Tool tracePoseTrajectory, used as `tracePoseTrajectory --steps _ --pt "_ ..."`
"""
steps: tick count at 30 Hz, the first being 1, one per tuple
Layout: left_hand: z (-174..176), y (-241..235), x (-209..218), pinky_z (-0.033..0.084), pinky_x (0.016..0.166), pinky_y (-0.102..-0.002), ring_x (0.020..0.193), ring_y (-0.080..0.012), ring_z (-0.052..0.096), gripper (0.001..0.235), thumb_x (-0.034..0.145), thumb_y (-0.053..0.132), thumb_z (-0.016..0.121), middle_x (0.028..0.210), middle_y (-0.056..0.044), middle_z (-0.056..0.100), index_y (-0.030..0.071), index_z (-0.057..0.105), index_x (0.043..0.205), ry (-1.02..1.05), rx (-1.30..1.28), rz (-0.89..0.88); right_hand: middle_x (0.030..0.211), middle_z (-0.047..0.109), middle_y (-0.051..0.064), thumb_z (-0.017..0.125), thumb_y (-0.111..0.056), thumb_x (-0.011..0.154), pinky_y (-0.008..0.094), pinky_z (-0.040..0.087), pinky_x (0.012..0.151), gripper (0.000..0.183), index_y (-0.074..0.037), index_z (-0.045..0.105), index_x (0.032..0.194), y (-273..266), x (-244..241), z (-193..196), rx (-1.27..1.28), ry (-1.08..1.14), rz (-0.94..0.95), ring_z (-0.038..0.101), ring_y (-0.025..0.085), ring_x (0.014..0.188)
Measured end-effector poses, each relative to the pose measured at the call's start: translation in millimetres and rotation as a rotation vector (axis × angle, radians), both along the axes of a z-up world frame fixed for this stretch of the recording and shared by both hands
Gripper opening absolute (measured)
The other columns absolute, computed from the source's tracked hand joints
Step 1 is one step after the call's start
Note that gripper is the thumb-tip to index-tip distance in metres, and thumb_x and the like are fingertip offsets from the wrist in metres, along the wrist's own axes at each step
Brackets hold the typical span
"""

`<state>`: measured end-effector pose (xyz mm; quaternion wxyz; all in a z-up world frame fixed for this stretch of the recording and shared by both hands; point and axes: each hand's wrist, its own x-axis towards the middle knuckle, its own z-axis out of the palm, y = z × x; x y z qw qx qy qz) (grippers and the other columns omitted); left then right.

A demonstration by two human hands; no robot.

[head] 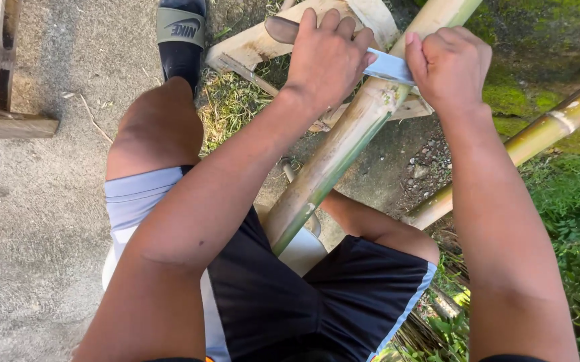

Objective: The person uses a knife and a scraping tool to carve and smooth a bamboo pole.

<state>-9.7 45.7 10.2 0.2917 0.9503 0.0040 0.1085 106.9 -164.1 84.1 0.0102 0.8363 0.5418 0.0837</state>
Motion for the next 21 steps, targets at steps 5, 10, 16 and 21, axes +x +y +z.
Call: tracePoseTrajectory --steps 5,10,16,21 --pt "-8 8 -6 0.037 0.085 -0.051 0.098 -0.0255 0.059 0.031 0.098 0.043 0.060 0.093 -0.007 0.068 0.014 0.069 0.104 -0.038 0.064 0.058 0.069 0.056 0.006 0.074 -0.011 0.104 0.040 0.045 0.063 0.040 -0.008 0.056 0.069 12 7 -16 0.000 0.005 0.057 0.059 0.027 0.064" --pt "-11 21 -15 0.041 0.081 -0.052 0.092 -0.0263 0.064 0.031 0.097 0.042 0.060 0.090 -0.006 0.069 0.013 0.069 0.105 0.023 0.049 0.019 0.066 0.056 0.004 0.073 -0.011 0.103 0.039 0.044 0.061 0.040 -0.010 0.056 0.067 26 0 -20 -0.016 -0.009 0.138 0.060 0.025 0.062" --pt "-2 27 -11 0.051 0.071 -0.044 0.068 -0.0253 0.071 0.032 0.100 0.041 0.057 0.080 -0.010 0.071 0.011 0.068 0.102 0.218 0.048 -0.085 0.065 0.056 0.003 0.072 -0.010 0.107 0.035 0.045 0.059 0.043 -0.011 0.057 0.067 28 4 -13 -0.030 0.030 0.172 0.059 0.023 0.061" --pt "-3 32 -1 0.055 0.059 -0.048 0.065 -0.0324 0.071 0.038 0.103 0.043 0.061 0.076 -0.015 0.072 0.007 0.070 0.097 0.002 -0.248 0.050 0.091 0.056 0.013 0.062 -0.003 0.120 0.037 0.045 0.072 0.017 0.006 0.063 0.106 -64 25 -11 0.839 0.387 -0.483 0.052 0.026 0.079"
